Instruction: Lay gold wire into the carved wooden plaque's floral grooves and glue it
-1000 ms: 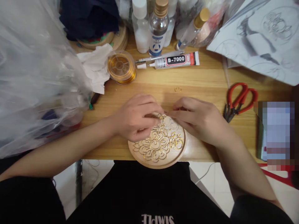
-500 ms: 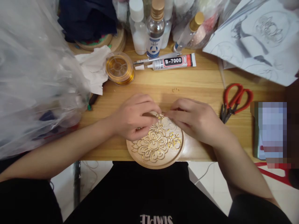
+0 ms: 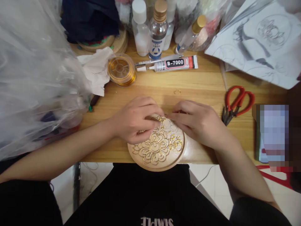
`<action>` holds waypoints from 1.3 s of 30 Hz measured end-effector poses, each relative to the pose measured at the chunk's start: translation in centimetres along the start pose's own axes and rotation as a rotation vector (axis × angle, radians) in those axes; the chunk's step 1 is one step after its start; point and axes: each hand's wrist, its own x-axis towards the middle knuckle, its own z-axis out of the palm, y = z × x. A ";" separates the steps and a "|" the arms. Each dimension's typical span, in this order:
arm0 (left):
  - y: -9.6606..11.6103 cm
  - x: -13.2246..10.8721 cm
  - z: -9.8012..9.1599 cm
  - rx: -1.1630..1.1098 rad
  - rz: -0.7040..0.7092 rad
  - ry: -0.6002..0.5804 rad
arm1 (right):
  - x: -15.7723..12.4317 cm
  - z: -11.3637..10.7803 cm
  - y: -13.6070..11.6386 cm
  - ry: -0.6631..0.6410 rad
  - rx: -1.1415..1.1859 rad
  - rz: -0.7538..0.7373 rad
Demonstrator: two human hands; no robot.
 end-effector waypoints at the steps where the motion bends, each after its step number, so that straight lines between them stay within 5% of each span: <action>1: 0.0 0.0 0.0 -0.002 0.001 -0.003 | 0.0 0.0 0.0 -0.005 0.001 0.001; 39: 0.1 -0.2 0.5 0.036 -0.061 0.008 | 0.1 0.5 -0.6 0.019 -0.157 -0.003</action>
